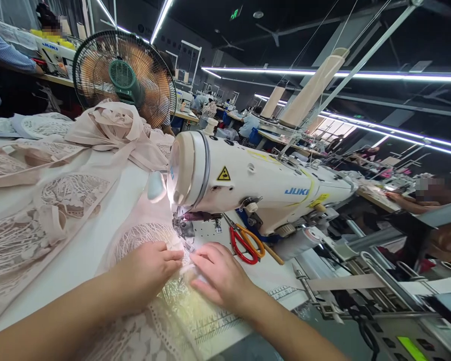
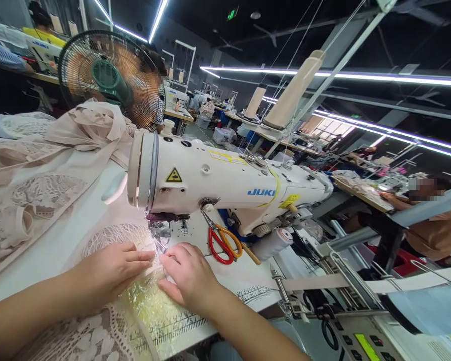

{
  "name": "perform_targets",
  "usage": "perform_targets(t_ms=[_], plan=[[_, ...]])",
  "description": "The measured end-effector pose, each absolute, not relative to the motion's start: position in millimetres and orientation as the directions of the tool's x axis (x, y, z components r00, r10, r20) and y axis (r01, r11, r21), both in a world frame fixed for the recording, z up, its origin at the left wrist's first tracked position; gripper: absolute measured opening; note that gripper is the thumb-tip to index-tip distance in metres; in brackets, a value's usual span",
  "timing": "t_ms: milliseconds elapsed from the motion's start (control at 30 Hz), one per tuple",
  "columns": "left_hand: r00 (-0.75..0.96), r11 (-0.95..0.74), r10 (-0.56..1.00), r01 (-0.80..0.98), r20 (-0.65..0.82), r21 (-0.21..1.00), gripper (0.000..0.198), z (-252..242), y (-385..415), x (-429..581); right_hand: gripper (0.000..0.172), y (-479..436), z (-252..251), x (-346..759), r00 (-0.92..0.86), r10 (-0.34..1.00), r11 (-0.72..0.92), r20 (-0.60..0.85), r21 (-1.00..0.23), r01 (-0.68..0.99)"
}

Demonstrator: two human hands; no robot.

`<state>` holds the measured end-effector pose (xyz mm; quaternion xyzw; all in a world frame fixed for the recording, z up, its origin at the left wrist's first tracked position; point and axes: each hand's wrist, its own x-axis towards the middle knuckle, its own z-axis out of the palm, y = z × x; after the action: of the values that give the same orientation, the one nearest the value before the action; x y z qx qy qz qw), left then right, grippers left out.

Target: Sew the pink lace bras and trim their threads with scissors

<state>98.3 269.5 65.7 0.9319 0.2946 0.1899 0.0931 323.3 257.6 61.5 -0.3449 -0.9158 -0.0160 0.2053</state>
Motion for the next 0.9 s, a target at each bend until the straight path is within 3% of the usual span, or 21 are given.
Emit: perform_targets(t_ms=[100, 400, 700, 900], plan=[[0.780, -0.813, 0.571, 0.494, 0.256, 0.308, 0.033, 64, 276, 94, 0.014, 267, 61, 316, -0.676, 0.603, 0.765, 0.423, -0.065, 0.641], [0.812, -0.860, 0.500, 0.423, 0.302, 0.287, 0.037, 61, 279, 88, 0.022, 262, 52, 322, -0.749, 0.410, 0.842, 0.520, 0.098, 0.530], [0.791, -0.881, 0.467, 0.376, 0.397, 0.287, 0.014, 65, 268, 97, 0.026, 265, 58, 309, -0.802, 0.391, 0.838, 0.451, 0.185, 0.513], [0.797, -0.875, 0.484, 0.442, 0.361, 0.196, 0.020, 61, 277, 93, 0.024, 278, 60, 297, -0.811, 0.357, 0.828, 0.463, 0.244, 0.504]])
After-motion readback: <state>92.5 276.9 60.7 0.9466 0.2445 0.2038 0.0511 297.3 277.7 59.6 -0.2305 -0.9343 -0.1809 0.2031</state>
